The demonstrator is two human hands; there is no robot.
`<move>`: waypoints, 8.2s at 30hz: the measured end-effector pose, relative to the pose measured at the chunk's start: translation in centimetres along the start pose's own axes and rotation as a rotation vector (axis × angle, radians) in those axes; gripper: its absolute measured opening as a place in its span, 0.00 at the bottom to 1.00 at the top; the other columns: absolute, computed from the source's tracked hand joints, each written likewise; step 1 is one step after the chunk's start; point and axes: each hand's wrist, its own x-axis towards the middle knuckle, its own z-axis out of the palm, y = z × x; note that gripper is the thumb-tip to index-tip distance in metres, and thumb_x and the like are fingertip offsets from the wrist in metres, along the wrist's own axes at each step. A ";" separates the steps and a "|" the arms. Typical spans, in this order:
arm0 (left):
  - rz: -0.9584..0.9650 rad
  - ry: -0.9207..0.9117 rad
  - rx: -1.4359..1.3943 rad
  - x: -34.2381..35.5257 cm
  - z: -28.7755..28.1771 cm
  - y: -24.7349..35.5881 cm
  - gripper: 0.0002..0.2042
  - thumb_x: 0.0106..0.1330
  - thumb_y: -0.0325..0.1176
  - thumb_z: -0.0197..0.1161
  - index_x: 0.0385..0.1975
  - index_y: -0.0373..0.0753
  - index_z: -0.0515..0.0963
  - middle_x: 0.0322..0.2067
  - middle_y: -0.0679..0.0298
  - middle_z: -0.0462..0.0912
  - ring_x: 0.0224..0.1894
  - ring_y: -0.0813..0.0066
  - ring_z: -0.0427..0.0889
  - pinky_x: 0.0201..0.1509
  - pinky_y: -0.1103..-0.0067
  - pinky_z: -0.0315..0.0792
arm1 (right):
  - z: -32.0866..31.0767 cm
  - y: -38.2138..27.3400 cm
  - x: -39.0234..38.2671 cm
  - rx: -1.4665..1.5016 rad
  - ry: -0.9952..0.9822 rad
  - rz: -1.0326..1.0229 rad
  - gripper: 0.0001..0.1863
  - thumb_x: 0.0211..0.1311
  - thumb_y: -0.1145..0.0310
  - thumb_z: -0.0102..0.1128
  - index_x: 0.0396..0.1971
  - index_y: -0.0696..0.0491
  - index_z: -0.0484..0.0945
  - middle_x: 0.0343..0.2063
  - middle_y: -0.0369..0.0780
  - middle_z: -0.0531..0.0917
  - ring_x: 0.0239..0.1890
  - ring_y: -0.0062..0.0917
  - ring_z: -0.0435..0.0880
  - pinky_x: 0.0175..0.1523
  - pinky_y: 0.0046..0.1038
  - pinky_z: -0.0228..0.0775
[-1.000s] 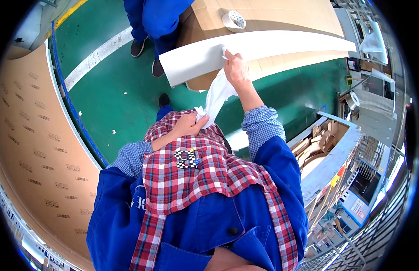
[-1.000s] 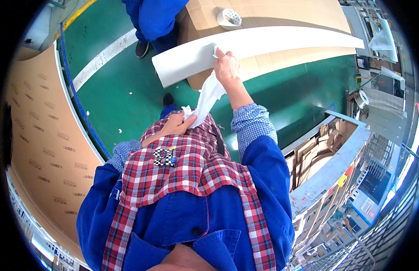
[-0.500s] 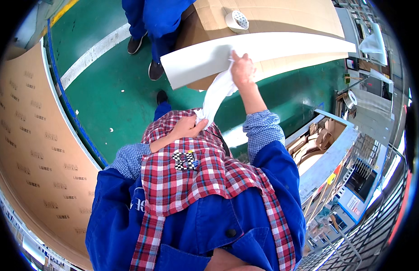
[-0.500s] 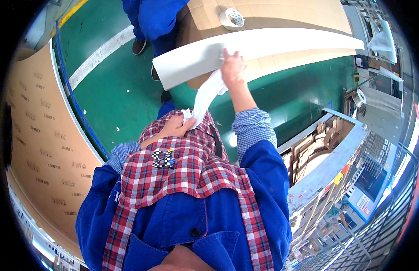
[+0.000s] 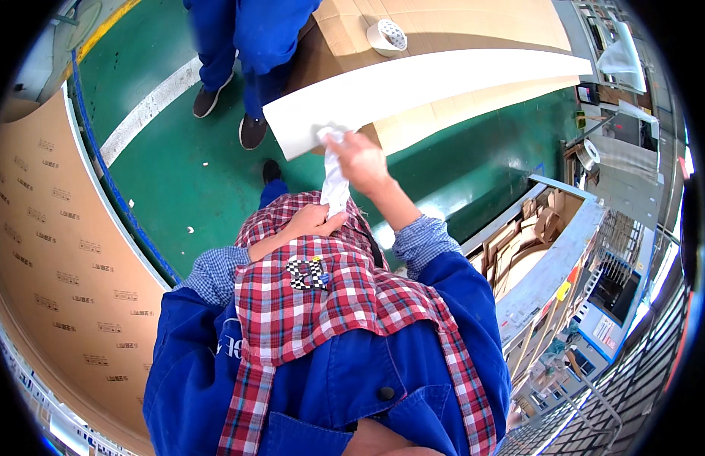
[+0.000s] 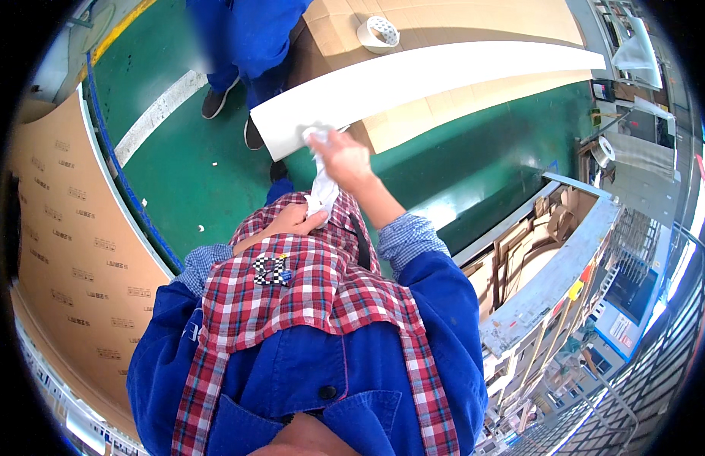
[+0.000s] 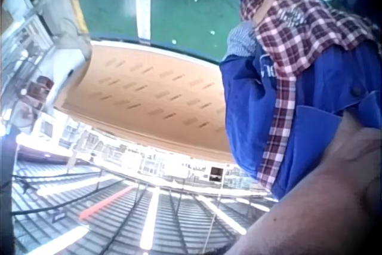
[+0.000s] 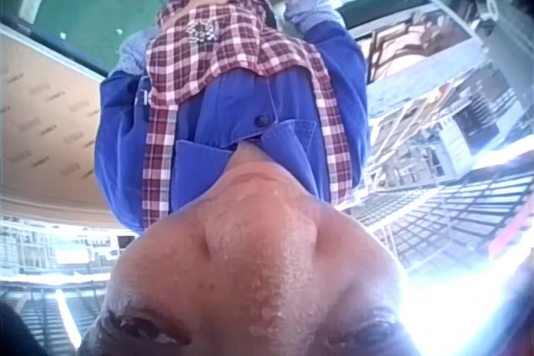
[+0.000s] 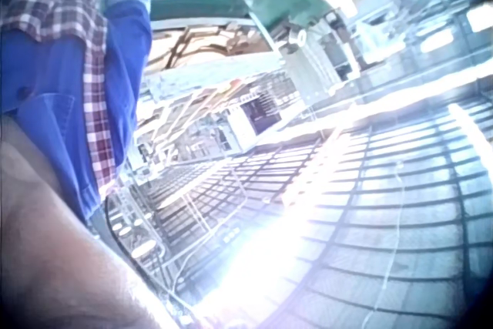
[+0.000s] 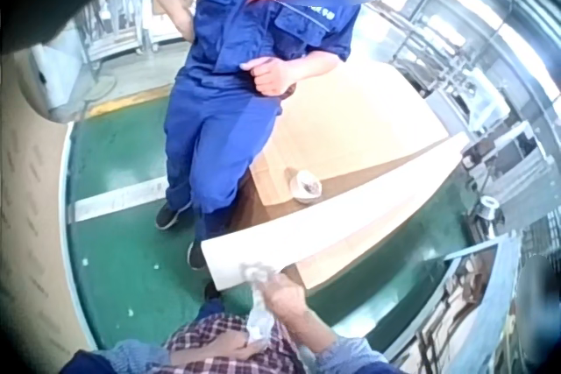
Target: The person scrapes the edge of a white curved panel with a metal tool, then wipes the surface with a white cloth. They move to a large perforated workbench and scrape the edges of several grey rectangular panels with a utility knife, removing excess material.
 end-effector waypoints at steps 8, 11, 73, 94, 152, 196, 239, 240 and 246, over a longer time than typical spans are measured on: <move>0.030 0.083 -0.009 -0.3 -0.9 0.5 0.21 0.67 0.49 0.52 0.30 0.34 0.77 0.18 0.51 0.76 0.20 0.59 0.76 0.26 0.70 0.67 | 1.0 2.3 -1.3 0.001 -0.026 0.329 0.21 0.51 0.72 0.54 0.48 0.48 0.75 0.33 0.44 0.77 0.33 0.41 0.79 0.35 0.38 0.73; 0.069 0.159 -0.122 -0.2 -2.0 1.1 0.17 0.67 0.43 0.54 0.32 0.33 0.77 0.17 0.54 0.75 0.19 0.71 0.74 0.24 0.75 0.66 | -0.9 -3.4 -1.8 0.374 -0.175 0.156 0.19 0.51 0.70 0.55 0.46 0.48 0.77 0.33 0.43 0.77 0.33 0.38 0.79 0.35 0.35 0.73; -0.056 -1.214 -0.107 39.4 91.3 33.9 0.08 0.61 0.27 0.62 0.38 0.34 0.75 0.32 0.62 0.81 0.33 0.79 0.80 0.37 0.84 0.73 | -39.5 24.5 -97.8 0.077 2.084 1.921 0.21 0.64 0.53 0.51 0.32 0.58 0.79 0.29 0.35 0.81 0.30 0.19 0.76 0.38 0.24 0.66; 0.833 -0.998 0.740 62.5 128.4 45.9 0.18 0.64 0.45 0.57 0.25 0.33 0.80 0.19 0.61 0.80 0.19 0.77 0.76 0.26 0.77 0.69 | -44.2 32.8 -99.0 0.238 0.869 2.642 0.18 0.42 0.65 0.70 0.35 0.58 0.80 0.27 0.46 0.82 0.30 0.35 0.81 0.39 0.31 0.70; 0.737 -2.176 0.310 29.2 116.0 40.0 0.16 0.59 0.33 0.65 0.42 0.30 0.76 0.30 0.61 0.80 0.32 0.78 0.77 0.38 0.82 0.72 | -43.3 13.6 -92.3 0.018 2.478 1.913 0.16 0.62 0.59 0.55 0.39 0.58 0.79 0.32 0.32 0.81 0.35 0.13 0.75 0.43 0.19 0.65; -0.228 -2.621 0.300 16.9 107.2 32.8 0.15 0.67 0.31 0.48 0.52 0.36 0.68 0.28 0.73 0.71 0.28 0.88 0.67 0.29 0.87 0.64 | -39.4 15.6 -80.3 -0.497 2.080 2.303 0.08 0.64 0.74 0.49 0.38 0.59 0.76 0.18 0.38 0.78 0.22 0.18 0.78 0.28 0.22 0.69; 0.498 -2.432 0.220 -49.5 114.4 7.5 0.15 0.65 0.35 0.57 0.46 0.32 0.74 0.37 0.57 0.79 0.41 0.72 0.78 0.45 0.78 0.71 | -19.4 -36.9 -115.2 -0.261 2.647 1.918 0.07 0.63 0.74 0.50 0.35 0.59 0.77 0.27 0.35 0.79 0.33 0.18 0.77 0.38 0.23 0.70; 0.356 -2.386 0.268 -51.9 115.8 5.5 0.13 0.66 0.35 0.56 0.42 0.31 0.75 0.32 0.59 0.81 0.36 0.75 0.80 0.41 0.79 0.73 | -21.0 -38.5 -117.1 -0.255 2.593 2.111 0.08 0.64 0.72 0.50 0.34 0.60 0.76 0.25 0.36 0.79 0.31 0.17 0.76 0.36 0.23 0.69; 0.513 -2.192 0.303 -62.4 127.6 2.8 0.11 0.67 0.34 0.54 0.32 0.32 0.75 0.22 0.54 0.81 0.26 0.70 0.83 0.28 0.78 0.72 | -19.6 -45.2 -132.7 -0.444 2.228 2.034 0.07 0.63 0.74 0.49 0.30 0.62 0.74 0.15 0.41 0.75 0.19 0.20 0.74 0.25 0.27 0.65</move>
